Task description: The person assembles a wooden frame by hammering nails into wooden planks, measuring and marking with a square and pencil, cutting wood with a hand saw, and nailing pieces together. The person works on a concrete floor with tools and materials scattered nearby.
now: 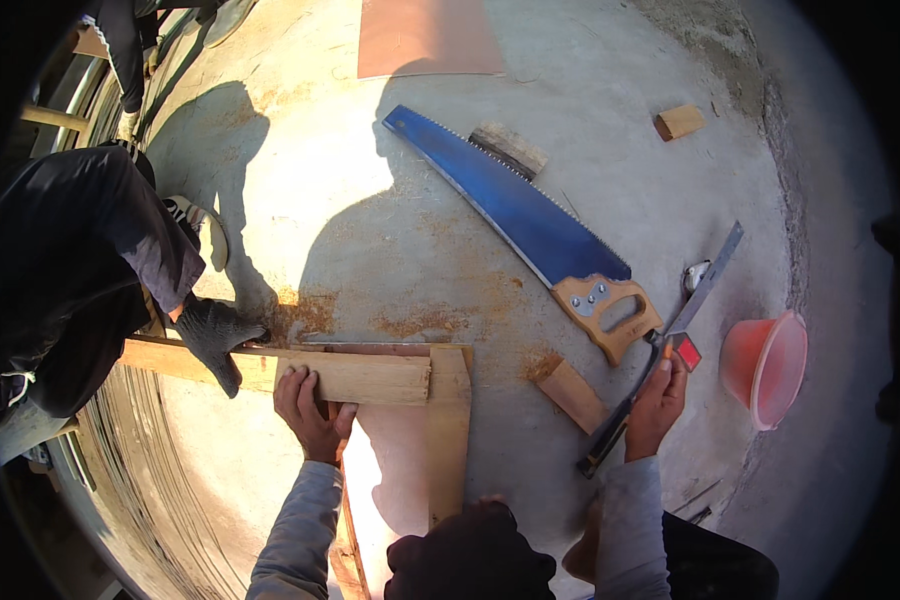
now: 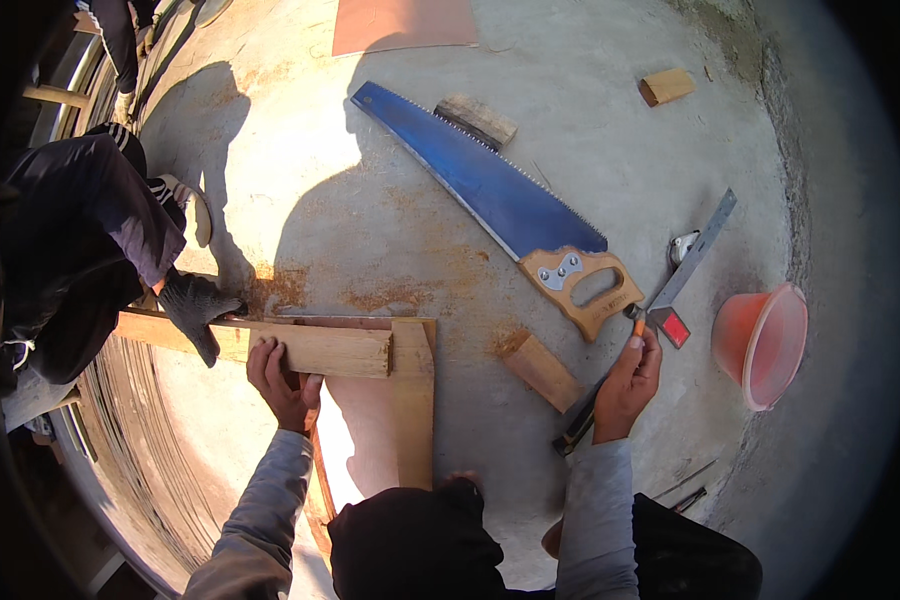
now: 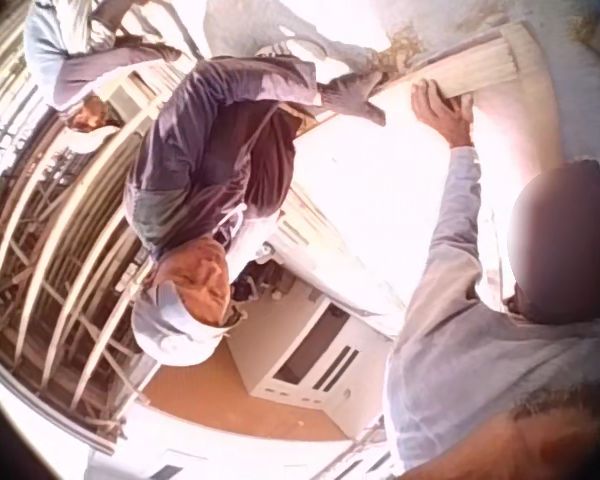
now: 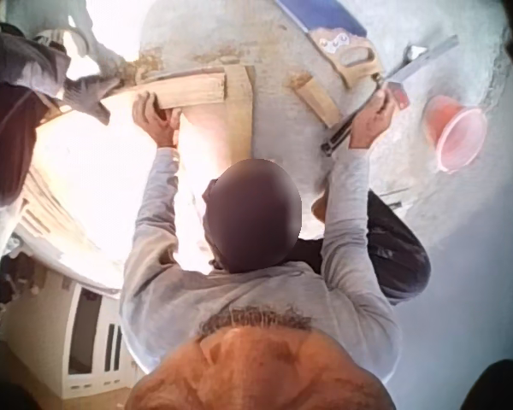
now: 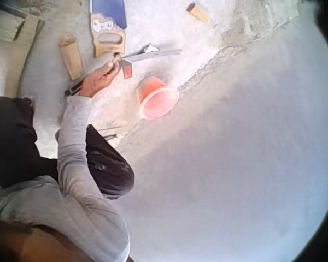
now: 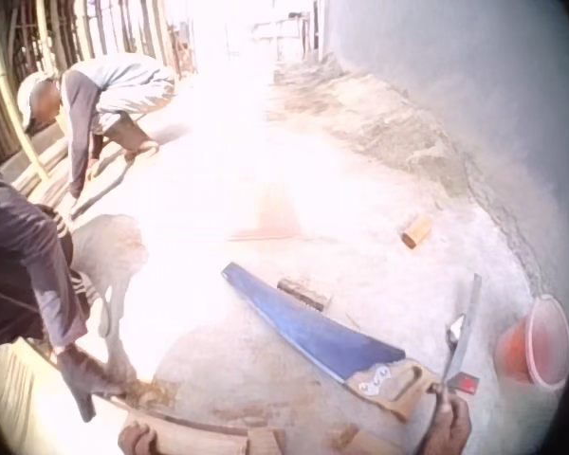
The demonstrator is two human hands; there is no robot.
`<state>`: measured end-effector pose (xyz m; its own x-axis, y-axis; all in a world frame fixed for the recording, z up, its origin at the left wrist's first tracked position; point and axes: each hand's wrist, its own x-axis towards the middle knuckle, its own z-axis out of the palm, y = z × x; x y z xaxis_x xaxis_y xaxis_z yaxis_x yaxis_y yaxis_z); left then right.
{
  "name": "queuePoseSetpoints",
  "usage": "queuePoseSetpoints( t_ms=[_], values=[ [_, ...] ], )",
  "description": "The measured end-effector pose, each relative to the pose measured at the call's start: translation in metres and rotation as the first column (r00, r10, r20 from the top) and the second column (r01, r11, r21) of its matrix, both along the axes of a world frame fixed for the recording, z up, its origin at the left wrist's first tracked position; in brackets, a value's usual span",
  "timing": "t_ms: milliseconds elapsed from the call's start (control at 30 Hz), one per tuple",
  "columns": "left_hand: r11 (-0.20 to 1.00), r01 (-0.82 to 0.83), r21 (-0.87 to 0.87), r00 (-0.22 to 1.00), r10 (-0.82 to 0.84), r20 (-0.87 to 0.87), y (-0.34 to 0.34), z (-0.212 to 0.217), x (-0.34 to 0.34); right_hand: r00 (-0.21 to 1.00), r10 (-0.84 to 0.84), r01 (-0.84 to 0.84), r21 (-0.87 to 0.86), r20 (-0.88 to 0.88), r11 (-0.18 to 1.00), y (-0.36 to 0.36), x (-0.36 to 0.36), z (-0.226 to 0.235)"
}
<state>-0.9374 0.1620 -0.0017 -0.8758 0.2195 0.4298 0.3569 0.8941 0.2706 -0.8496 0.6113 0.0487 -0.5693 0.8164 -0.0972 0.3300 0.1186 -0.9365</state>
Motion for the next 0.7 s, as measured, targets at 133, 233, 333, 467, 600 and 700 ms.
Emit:
queuePoseSetpoints(
  t_ms=[133, 233, 333, 467, 600, 700],
  values=[
    [0.998, -0.04, 0.054, 0.999, 0.039, 0.025, 0.005, -0.001, 0.0, 0.776, 0.622, -0.629, 0.21, 0.107, 0.748, -0.095, -0.05, 0.002],
    [0.994, -0.057, 0.093, 0.997, 0.053, 0.051, 0.006, -0.002, 0.001, 0.525, 0.851, -0.803, 0.349, 0.029, 0.484, -0.141, -0.074, -0.008],
    [0.991, -0.06, 0.123, 0.997, 0.052, 0.061, 0.005, -0.005, 0.001, 0.529, 0.845, -0.781, 0.347, -0.076, 0.519, -0.164, -0.086, -0.021],
    [0.992, -0.076, 0.103, 0.995, 0.069, 0.074, 0.003, -0.006, 0.002, 0.46, 0.888, -0.838, 0.32, -0.024, 0.442, -0.171, -0.09, -0.037],
    [0.995, -0.076, 0.06, 0.994, 0.071, 0.083, 0.003, -0.005, 0.001, 0.33, 0.944, -0.866, 0.407, 0.027, 0.291, -0.17, -0.093, -0.047],
    [0.996, -0.089, 0.005, 0.992, 0.088, 0.085, 0.005, -0.004, 0.001, 0.257, 0.966, -0.875, 0.425, -0.002, 0.233, -0.168, -0.097, -0.053]
  ],
)
